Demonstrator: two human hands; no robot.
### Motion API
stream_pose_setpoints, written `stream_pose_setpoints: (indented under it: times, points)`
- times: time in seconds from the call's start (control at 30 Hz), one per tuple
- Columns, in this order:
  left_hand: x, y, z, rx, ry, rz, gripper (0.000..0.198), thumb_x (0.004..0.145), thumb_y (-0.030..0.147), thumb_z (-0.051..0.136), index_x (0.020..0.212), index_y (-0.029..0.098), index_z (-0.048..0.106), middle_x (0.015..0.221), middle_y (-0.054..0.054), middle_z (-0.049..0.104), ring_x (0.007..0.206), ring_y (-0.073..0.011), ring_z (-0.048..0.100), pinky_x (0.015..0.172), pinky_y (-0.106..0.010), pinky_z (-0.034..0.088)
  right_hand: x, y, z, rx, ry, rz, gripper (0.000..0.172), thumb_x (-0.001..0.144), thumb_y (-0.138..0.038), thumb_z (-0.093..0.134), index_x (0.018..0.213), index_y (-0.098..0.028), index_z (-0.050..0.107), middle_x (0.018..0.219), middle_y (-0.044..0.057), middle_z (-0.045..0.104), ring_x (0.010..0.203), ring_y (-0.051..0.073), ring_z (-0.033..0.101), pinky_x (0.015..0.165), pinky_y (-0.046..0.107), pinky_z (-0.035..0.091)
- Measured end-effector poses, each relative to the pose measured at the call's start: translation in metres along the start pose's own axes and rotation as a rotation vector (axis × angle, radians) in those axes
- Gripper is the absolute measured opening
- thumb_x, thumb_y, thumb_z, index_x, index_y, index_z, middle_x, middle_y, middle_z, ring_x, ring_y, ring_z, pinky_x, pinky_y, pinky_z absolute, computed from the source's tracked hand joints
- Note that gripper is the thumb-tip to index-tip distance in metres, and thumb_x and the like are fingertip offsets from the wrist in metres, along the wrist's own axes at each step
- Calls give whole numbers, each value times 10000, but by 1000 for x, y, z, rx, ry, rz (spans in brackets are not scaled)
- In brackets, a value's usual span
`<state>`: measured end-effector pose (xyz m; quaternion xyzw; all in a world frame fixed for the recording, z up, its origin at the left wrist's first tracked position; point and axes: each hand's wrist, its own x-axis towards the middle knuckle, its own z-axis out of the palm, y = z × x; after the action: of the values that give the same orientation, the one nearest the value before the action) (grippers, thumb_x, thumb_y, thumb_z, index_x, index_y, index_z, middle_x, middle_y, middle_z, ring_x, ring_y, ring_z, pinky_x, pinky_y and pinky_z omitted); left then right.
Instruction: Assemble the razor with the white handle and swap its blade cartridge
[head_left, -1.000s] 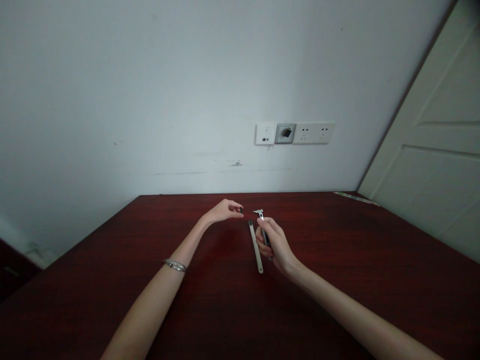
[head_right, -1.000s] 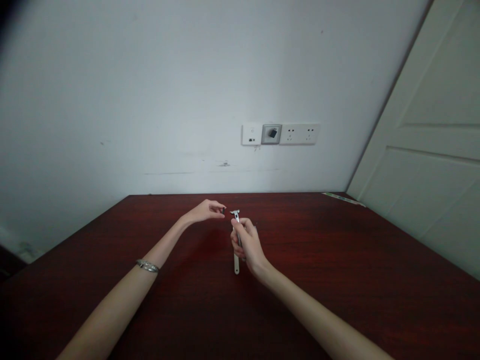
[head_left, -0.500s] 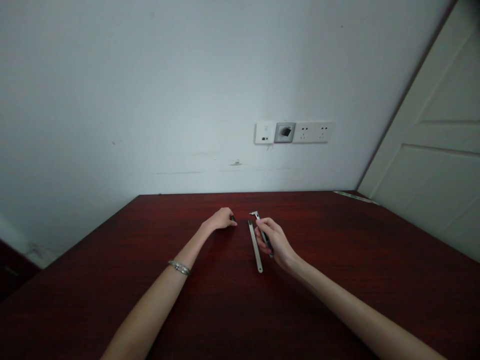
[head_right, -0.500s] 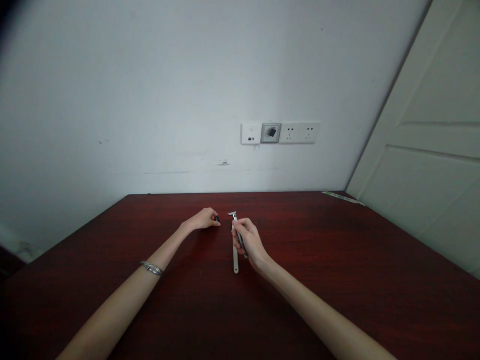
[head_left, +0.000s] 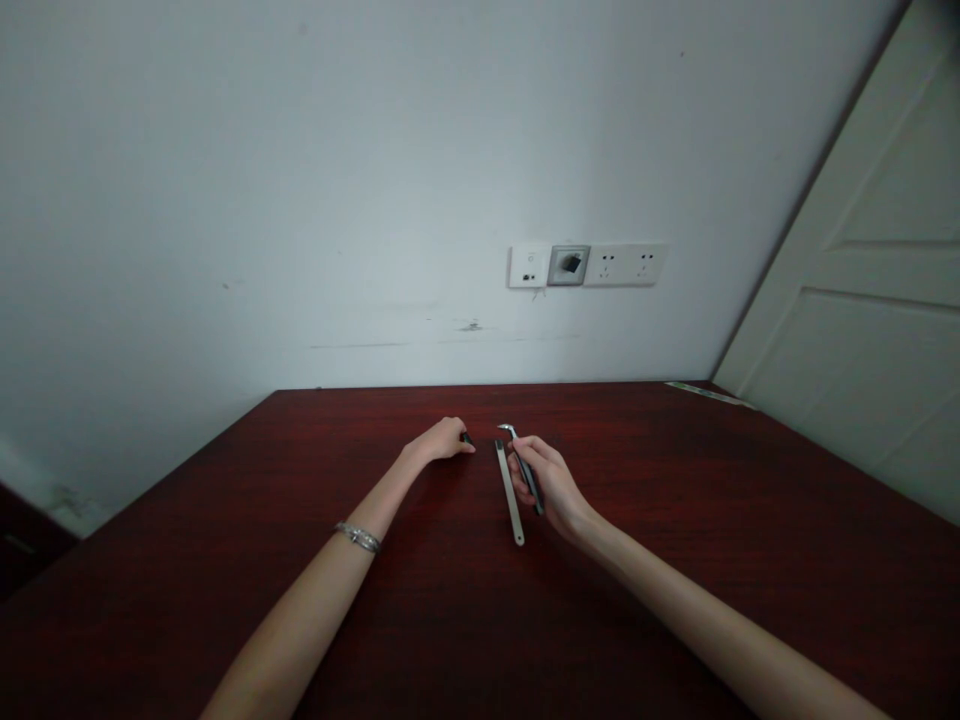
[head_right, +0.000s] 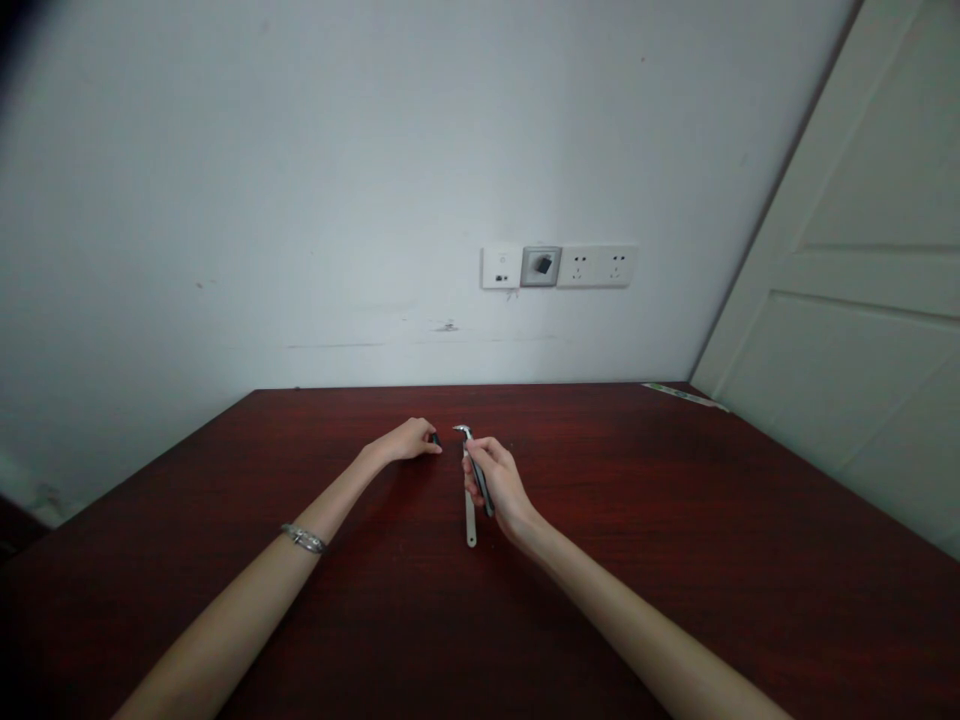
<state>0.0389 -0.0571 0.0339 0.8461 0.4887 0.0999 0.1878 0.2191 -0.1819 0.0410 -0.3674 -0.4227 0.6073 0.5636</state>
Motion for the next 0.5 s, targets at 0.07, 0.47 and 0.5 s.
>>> stream_pose_setpoints:
  times: [0.07, 0.47, 0.5]
  points:
    - [0, 0, 0, 7, -5, 2, 158, 722, 300, 672, 689, 145, 673, 648, -35, 658, 638, -156, 588, 592, -231, 376, 0, 0, 0, 0, 0, 3, 366, 681, -486, 660, 772, -193, 461, 590, -67, 510, 370, 44, 386, 309, 165, 217]
    - [-9, 8, -23, 218, 7, -99, 561, 713, 562, 598, 1056, 118, 597, 1027, -154, 657, 860, -262, 625, 667, -285, 423, 0, 2, 1, -4, 13, -38, 352, 701, -500, 652, 787, -189, 511, 597, -58, 506, 405, 66, 426, 339, 189, 278]
    - [-11, 10, -29, 213, 28, -94, 575, 724, 574, 577, 1078, 121, 591, 1045, -154, 654, 881, -260, 624, 682, -283, 425, 0, 0, 2, -17, 11, -54, 351, 705, -504, 649, 789, -186, 526, 606, -51, 516, 428, 76, 452, 361, 199, 309]
